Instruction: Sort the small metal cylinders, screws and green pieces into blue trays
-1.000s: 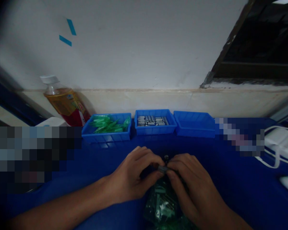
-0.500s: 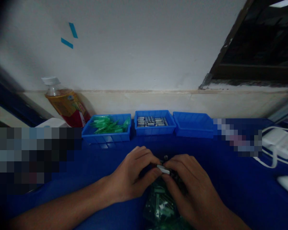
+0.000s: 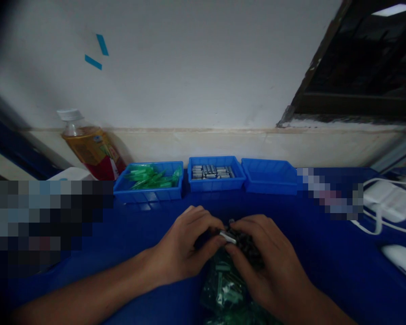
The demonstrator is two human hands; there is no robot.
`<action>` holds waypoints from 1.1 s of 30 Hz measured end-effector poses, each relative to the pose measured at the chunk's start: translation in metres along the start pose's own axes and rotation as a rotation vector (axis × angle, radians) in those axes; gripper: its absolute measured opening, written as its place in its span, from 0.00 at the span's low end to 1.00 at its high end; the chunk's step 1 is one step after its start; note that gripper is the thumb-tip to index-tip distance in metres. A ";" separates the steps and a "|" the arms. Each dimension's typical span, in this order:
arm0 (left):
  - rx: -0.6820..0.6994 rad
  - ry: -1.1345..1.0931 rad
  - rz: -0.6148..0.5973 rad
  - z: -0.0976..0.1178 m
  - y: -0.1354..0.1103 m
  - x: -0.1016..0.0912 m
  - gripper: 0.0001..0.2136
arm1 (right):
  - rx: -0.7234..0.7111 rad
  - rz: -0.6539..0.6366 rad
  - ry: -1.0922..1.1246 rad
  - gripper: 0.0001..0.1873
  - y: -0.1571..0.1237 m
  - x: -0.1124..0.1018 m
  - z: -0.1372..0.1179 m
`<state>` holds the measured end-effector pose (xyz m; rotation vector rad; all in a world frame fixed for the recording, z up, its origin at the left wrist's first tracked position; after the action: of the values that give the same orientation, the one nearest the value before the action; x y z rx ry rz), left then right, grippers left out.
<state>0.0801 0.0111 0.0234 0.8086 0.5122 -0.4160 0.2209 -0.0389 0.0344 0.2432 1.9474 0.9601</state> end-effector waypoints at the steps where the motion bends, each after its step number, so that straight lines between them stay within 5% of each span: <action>1: -0.002 0.003 0.003 0.000 0.000 0.000 0.07 | -0.005 0.016 -0.006 0.10 0.000 -0.001 0.000; 13: -0.060 0.072 -0.051 -0.001 0.001 0.001 0.11 | -0.081 0.045 -0.056 0.05 0.006 -0.004 -0.007; 20: -0.066 0.179 -0.115 -0.002 -0.003 0.008 0.10 | 0.028 0.041 -0.111 0.07 0.056 -0.008 0.031; 27: -0.062 0.239 -0.158 -0.006 -0.003 0.012 0.09 | 0.144 -0.235 0.020 0.08 0.119 0.048 0.067; 33: -0.083 0.253 -0.139 -0.010 -0.004 0.013 0.06 | 0.187 -0.550 -0.108 0.06 0.137 0.093 0.079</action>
<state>0.0860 0.0142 0.0083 0.7513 0.8194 -0.4198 0.2050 0.1431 0.0491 -0.1334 1.8595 0.3983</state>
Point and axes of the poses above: each hand's wrist, its own y-axis towards the middle knuckle, its own x-axis out of the palm, z = x × y, the point moved 5 cm from there along y, towards the middle knuckle, and after that the axes turned 10 degrees about z, right-handed, at the moved point
